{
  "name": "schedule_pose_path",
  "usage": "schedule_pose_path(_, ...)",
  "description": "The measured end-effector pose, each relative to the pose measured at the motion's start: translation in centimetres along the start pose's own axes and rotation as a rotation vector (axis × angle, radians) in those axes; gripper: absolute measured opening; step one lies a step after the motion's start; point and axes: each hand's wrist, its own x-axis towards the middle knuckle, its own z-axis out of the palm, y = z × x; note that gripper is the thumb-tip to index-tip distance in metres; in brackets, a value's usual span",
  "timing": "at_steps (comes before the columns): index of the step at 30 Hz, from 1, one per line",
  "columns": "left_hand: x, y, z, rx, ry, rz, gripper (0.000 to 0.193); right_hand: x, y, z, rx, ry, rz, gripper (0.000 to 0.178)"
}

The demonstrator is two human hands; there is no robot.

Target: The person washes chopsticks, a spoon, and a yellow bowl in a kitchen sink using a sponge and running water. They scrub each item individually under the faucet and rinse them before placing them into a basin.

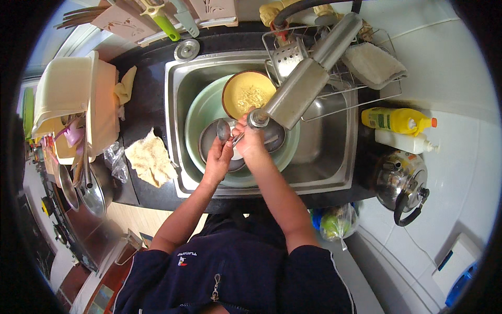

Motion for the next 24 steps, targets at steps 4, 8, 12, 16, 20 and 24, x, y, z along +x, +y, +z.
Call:
schedule_pose_path(4,-0.9,0.3,0.5,-0.204,-0.023,-0.154,0.019,1.9,-4.9,-0.2,0.081,-0.15,-0.046,0.038)
schedule_pose_path(8,0.1,1.2,0.8,-0.359,-0.014,-0.309,0.021,0.7,-3.7,0.7,0.056,-0.109,-0.066,0.037)
schedule_pose_path(12,1.2,0.4,1.2,-0.192,0.036,-0.199,0.023,-2.2,0.0,1.9,-0.132,-0.022,-0.083,0.028)
schedule_pose_path(16,1.0,0.5,0.7,-0.174,-0.077,-0.281,0.033,-1.9,-1.3,1.5,-0.191,-0.094,-0.12,0.023)
schedule_pose_path(20,1.5,0.0,-0.7,-0.39,-0.298,-0.417,0.041,-3.4,-3.4,2.4,-0.544,-0.287,-0.177,0.014)
schedule_pose_path(24,1.5,-0.4,-0.9,-0.608,-0.274,-0.471,0.042,-5.5,-5.6,2.8,-1.101,-0.258,-0.205,0.017)
